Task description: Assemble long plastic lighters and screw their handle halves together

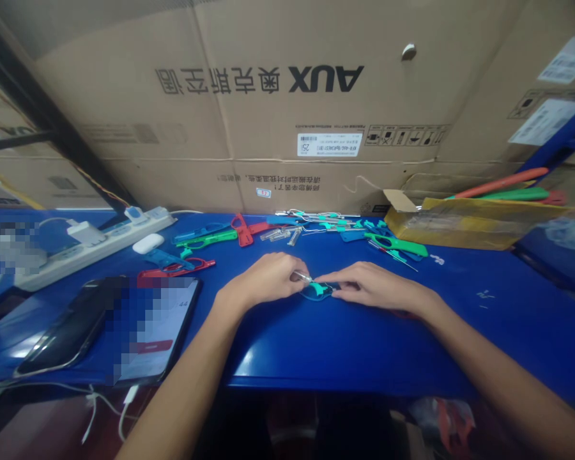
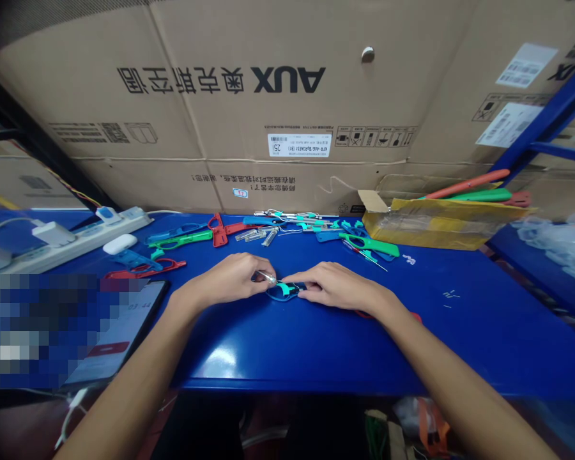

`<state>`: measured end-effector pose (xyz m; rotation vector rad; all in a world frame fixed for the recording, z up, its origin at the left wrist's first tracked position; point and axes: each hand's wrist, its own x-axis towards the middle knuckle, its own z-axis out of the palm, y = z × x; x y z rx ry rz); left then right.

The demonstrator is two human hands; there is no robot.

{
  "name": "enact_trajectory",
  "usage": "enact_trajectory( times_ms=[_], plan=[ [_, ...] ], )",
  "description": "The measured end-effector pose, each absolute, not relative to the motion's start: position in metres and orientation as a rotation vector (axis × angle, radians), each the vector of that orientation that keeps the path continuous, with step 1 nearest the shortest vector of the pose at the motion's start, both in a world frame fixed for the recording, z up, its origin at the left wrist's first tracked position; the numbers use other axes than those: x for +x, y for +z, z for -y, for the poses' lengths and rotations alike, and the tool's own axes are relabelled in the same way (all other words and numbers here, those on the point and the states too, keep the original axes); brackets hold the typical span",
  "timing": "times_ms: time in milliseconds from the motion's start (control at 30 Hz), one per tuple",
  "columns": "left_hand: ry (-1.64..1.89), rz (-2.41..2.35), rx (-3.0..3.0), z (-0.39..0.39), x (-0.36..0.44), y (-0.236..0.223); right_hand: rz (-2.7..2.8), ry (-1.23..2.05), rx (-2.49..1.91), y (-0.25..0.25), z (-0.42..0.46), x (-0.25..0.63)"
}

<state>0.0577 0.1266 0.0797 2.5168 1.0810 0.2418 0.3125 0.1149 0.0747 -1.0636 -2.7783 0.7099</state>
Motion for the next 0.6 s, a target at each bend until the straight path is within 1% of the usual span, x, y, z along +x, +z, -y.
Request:
enact_trajectory(
  times_ms=[233, 433, 600],
  plan=[
    [0.253, -1.077, 2.511, -0.1293, 0.0575, 0.0771, 2.755, 0.736, -0.957, 0.0733, -0.1152, 0.3134],
    [0.249, -1.085, 2.514, -0.1289, 0.058, 0.0766, 2.795, 0.677, -1.081, 0.0756, -0.1136, 0.3104],
    [0.251, -1.08, 2.539, -0.1286, 0.0608, 0.0719, 2.72, 0.729, -1.135, 0.0733, -0.114, 0.3104]
  ],
)
